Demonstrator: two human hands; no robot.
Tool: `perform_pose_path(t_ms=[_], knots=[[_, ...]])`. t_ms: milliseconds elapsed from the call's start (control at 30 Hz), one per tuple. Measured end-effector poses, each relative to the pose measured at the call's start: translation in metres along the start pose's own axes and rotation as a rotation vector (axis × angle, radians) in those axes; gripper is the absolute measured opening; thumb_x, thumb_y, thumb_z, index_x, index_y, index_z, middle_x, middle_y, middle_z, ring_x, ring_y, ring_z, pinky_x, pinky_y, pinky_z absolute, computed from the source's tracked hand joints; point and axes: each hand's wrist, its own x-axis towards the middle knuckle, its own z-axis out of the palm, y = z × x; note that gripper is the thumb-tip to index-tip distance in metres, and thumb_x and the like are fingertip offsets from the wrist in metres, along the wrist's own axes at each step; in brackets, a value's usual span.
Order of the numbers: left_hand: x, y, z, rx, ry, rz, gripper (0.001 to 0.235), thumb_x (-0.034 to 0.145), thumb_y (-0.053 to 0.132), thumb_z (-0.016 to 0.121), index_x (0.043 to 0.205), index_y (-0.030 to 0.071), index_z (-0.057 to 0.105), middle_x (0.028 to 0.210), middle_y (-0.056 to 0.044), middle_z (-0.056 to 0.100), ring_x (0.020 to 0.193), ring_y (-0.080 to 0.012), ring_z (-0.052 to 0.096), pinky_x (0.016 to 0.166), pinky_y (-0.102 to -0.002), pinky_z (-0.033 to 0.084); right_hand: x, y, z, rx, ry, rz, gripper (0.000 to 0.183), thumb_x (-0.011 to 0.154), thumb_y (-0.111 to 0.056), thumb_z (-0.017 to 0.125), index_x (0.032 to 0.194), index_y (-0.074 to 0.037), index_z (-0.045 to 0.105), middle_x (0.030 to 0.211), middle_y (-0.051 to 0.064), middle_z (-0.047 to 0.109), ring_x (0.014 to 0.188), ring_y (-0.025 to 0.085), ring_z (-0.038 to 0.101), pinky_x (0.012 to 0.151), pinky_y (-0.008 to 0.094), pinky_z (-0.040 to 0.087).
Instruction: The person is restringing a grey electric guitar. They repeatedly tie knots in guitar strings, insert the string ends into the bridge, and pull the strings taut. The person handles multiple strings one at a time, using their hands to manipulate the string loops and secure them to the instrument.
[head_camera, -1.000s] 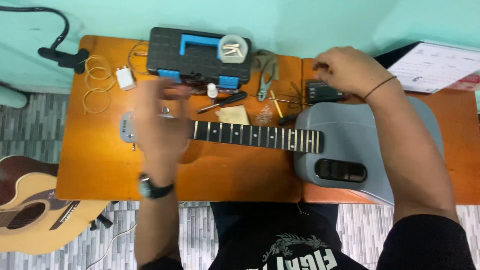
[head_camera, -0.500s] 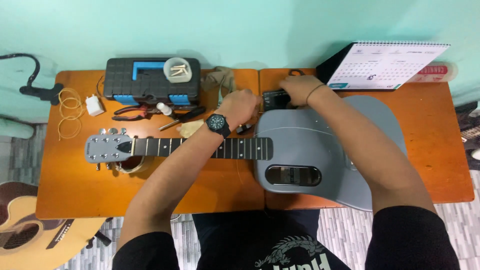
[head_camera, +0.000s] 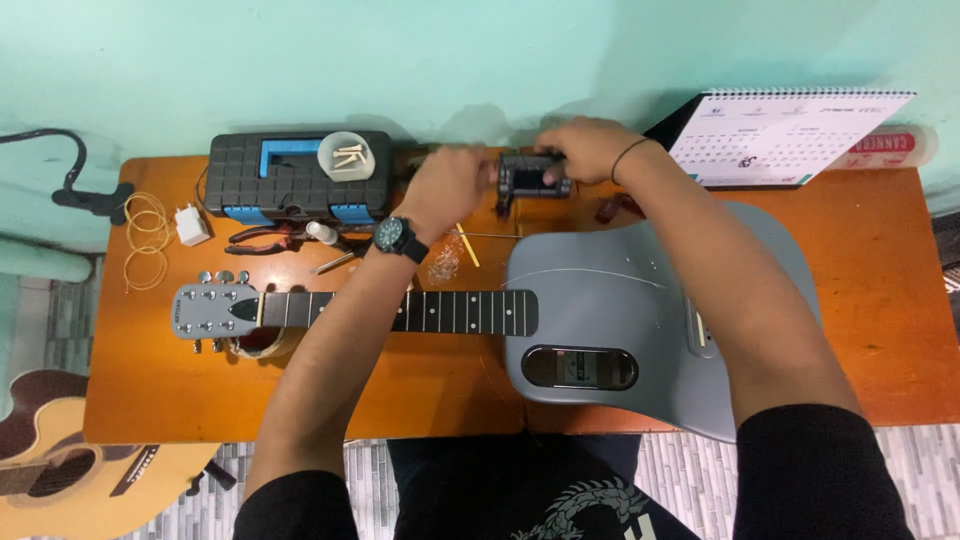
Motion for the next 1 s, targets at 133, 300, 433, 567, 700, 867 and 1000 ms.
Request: perform_pose_path(t_ms=[133,300,433,567,700,867,1000], knots=[[0.006,-0.006,-0.007,-0.026,0.112,-0.028,0.011,0.096,0.014,0.066,0.101,0.006,0.071,0.081,-0.018,0.071,0.074,-0.0378,0.075,0.061,-0.041,0.061,0.024,-0.008,0.004,0.001,0.093,0.016,0.044,0.101,-0.037,0.067,0.136,-0.011,0.065,0.127,0.018,0.071,0.118,0.041,0.065,0.099,0.055,0.051],[0.006,-0.023,0.015,-0.015,0.169,-0.095,0.013,0.095,0.018,0.072,0.097,0.006,0.068,0.074,-0.012,0.071,0.07,-0.0297,0.075,0.057,-0.037,0.062,0.052,-0.005,0.024,-0.123,0.148,-0.053,0.026,0.102,-0.032,0.066,0.108,-0.007,0.07,0.106,0.016,0.075,0.101,0.036,0.07,0.087,0.047,0.056],[0.009,-0.028,0.024,-0.143,0.184,-0.152,0.014,0.094,0.013,0.072,0.1,0.0,0.068,0.08,-0.02,0.073,0.077,-0.0377,0.076,0.061,-0.043,0.063,0.072,0.005,0.04,-0.141,0.252,-0.141,0.017,0.101,-0.013,0.062,0.084,-0.011,0.06,0.08,0.007,0.068,0.076,0.027,0.066,0.067,0.039,0.054],[0.016,-0.032,0.033,-0.196,0.276,-0.153,0.01,0.098,0.007,0.066,0.101,0.002,0.058,0.075,-0.024,0.069,0.069,-0.035,0.074,0.054,-0.042,0.061,0.091,0.017,0.06,-0.307,0.396,-0.205,0.023,0.1,-0.004,0.061,0.078,-0.008,0.057,0.073,0.007,0.064,0.068,0.02,0.063,0.062,0.032,0.052],[0.015,-0.023,0.025,-0.105,0.25,-0.226,0.016,0.1,0.012,0.066,0.104,0.005,0.053,0.073,-0.02,0.07,0.067,-0.0314,0.074,0.053,-0.04,0.061,0.115,0.037,0.087,-0.456,0.485,-0.229,0.022,0.1,-0.003,0.062,0.078,-0.008,0.06,0.071,0.006,0.062,0.067,0.019,0.064,0.059,0.029,0.052],[0.025,-0.033,0.037,0.279,0.083,-0.24,0.043,0.105,0.025,0.061,0.139,0.002,0.048,0.087,-0.018,0.073,0.073,-0.028,0.076,0.059,-0.041,0.066,0.104,0.024,0.091,-0.35,0.441,-0.124,0.012,0.095,0.002,0.063,0.086,-0.006,0.063,0.078,0.011,0.064,0.071,0.02,0.064,0.059,0.029,0.053],[0.02,-0.031,0.03,0.305,0.1,-0.183,0.036,0.1,0.031,0.068,0.123,0.004,0.058,0.102,-0.018,0.069,0.078,-0.0303,0.076,0.062,-0.041,0.067,0.081,0.008,0.076,-0.373,0.408,-0.176,0.008,0.091,0.001,0.064,0.097,-0.002,0.068,0.088,0.013,0.066,0.076,0.024,0.067,0.06,0.035,0.055]])
